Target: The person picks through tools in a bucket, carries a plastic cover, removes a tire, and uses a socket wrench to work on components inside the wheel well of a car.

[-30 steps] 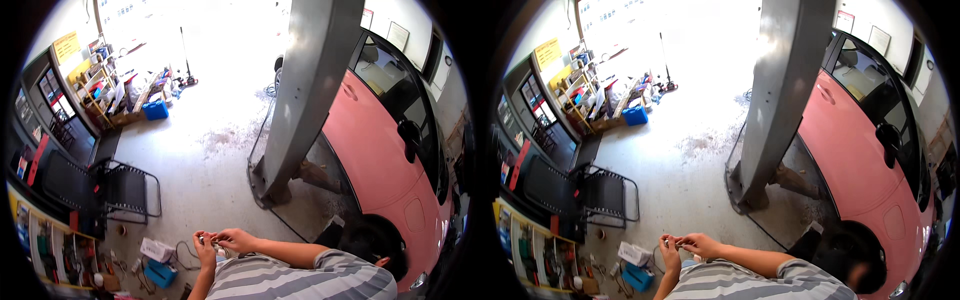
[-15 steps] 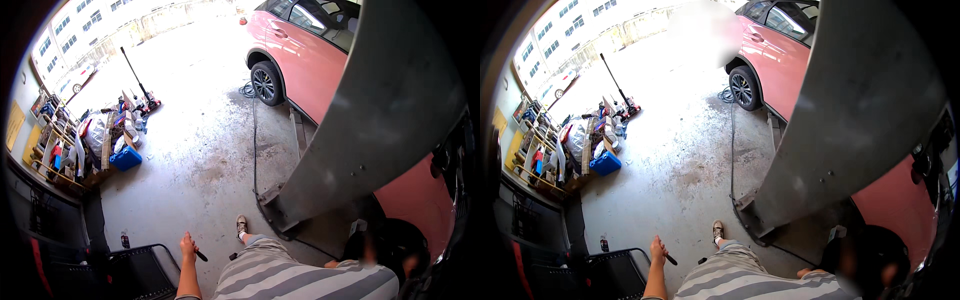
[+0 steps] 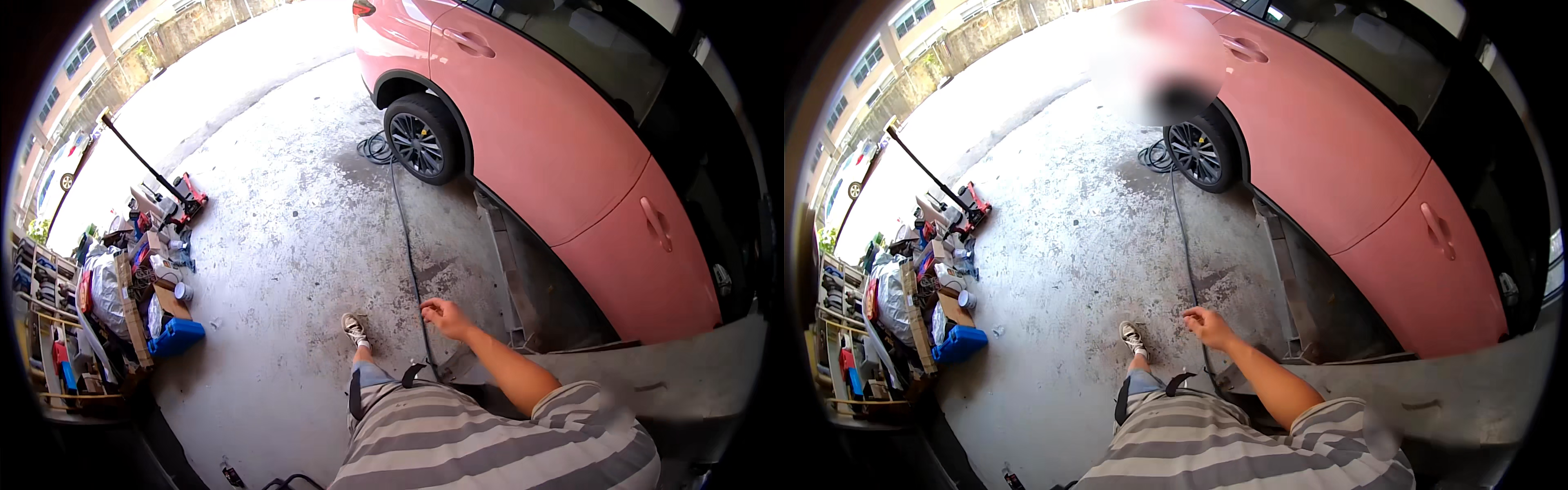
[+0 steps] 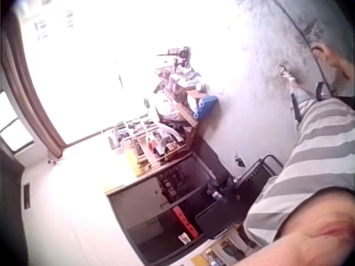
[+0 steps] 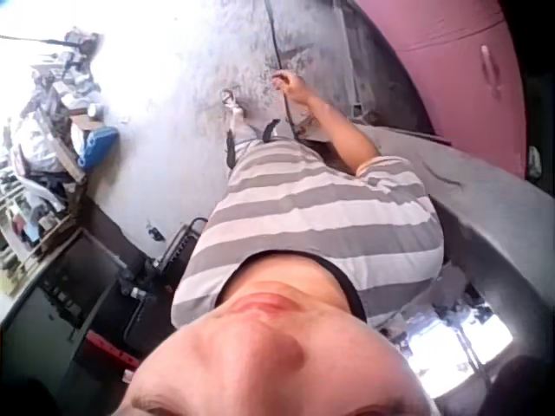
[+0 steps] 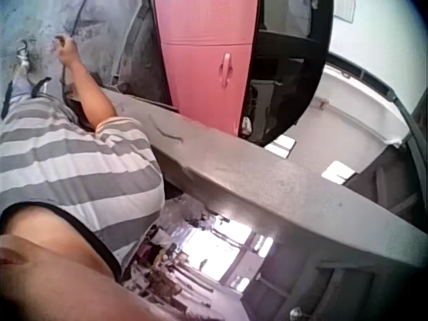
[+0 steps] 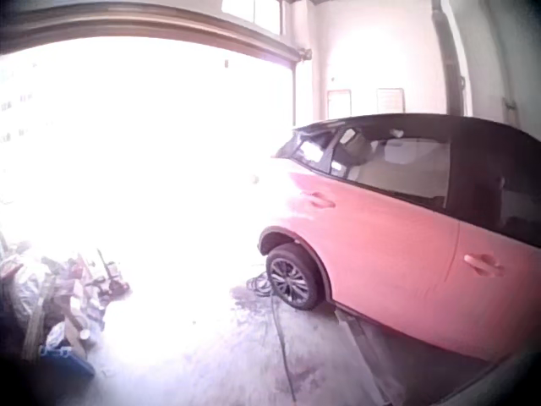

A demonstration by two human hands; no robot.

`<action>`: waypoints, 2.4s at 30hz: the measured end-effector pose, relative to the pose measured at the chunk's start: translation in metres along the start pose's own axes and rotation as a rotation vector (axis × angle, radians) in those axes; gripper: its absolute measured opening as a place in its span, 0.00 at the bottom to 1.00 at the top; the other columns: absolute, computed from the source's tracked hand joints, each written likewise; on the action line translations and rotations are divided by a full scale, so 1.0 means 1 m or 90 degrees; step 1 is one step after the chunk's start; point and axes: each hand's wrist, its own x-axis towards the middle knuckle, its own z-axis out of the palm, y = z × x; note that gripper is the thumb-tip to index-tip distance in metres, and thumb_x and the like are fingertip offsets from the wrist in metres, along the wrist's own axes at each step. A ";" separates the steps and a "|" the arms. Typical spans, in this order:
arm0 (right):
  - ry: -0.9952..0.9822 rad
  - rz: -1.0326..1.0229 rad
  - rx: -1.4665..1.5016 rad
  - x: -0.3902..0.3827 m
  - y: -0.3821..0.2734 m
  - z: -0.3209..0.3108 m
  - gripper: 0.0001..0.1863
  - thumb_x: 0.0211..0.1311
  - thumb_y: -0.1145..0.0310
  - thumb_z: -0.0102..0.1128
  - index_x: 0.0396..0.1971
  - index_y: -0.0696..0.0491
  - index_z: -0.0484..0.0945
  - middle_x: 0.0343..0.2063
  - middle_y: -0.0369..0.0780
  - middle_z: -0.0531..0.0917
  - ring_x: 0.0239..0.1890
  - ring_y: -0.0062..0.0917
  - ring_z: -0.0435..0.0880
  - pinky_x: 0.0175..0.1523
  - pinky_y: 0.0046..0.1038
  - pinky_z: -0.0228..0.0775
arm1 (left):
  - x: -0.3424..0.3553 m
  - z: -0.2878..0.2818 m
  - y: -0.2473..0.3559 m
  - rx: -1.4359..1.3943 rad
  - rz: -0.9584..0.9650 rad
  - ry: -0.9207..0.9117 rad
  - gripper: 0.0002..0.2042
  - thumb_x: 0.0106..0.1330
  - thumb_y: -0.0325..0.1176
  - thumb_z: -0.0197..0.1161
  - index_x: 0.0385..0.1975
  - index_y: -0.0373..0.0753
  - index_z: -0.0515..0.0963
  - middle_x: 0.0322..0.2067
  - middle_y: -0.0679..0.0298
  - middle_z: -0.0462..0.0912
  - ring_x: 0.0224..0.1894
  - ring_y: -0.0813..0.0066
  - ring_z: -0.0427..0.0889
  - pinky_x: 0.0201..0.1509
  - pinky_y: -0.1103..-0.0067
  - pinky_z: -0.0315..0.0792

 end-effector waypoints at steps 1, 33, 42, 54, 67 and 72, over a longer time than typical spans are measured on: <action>0.048 0.047 -0.014 0.025 0.009 -0.009 0.14 0.66 0.68 0.54 0.46 0.62 0.75 0.33 0.39 0.82 0.35 0.21 0.81 0.44 0.24 0.73 | 0.003 0.010 0.051 0.011 0.023 0.001 0.12 0.66 0.43 0.49 0.30 0.42 0.72 0.19 0.65 0.68 0.16 0.72 0.65 0.19 0.74 0.64; 0.006 0.380 -0.273 0.464 -0.210 0.054 0.21 0.61 0.54 0.53 0.29 0.60 0.81 0.31 0.53 0.82 0.36 0.48 0.81 0.42 0.43 0.71 | -0.114 0.195 0.992 0.527 0.171 -0.008 0.11 0.65 0.33 0.49 0.38 0.39 0.78 0.20 0.62 0.74 0.13 0.70 0.64 0.14 0.71 0.58; 0.025 0.272 -0.514 0.524 -0.292 0.071 0.15 0.60 0.59 0.56 0.23 0.54 0.81 0.26 0.48 0.83 0.33 0.44 0.83 0.38 0.43 0.74 | -0.205 0.364 1.169 0.304 0.547 -0.198 0.14 0.62 0.33 0.51 0.45 0.34 0.75 0.28 0.60 0.73 0.13 0.77 0.61 0.13 0.76 0.58; 0.037 0.358 -0.467 0.511 -0.298 0.124 0.20 0.61 0.53 0.57 0.22 0.55 0.82 0.23 0.48 0.82 0.29 0.43 0.82 0.38 0.42 0.74 | -0.213 0.352 1.089 0.470 0.409 -0.237 0.10 0.63 0.37 0.57 0.36 0.36 0.75 0.21 0.66 0.67 0.11 0.78 0.58 0.13 0.78 0.56; 0.404 0.411 0.239 0.585 -0.177 -0.006 0.15 0.68 0.57 0.54 0.35 0.56 0.75 0.21 0.37 0.79 0.21 0.20 0.80 0.24 0.24 0.71 | -0.224 0.411 1.113 0.300 0.360 -0.253 0.18 0.64 0.31 0.53 0.55 0.41 0.71 0.40 0.64 0.82 0.27 0.74 0.72 0.25 0.78 0.66; 0.624 0.429 0.439 0.671 -0.033 -0.111 0.10 0.67 0.67 0.53 0.44 0.54 0.72 0.32 0.38 0.81 0.29 0.23 0.83 0.29 0.27 0.75 | -0.293 0.551 1.105 0.452 0.457 -0.360 0.22 0.64 0.26 0.50 0.60 0.40 0.68 0.49 0.65 0.81 0.29 0.76 0.75 0.29 0.77 0.71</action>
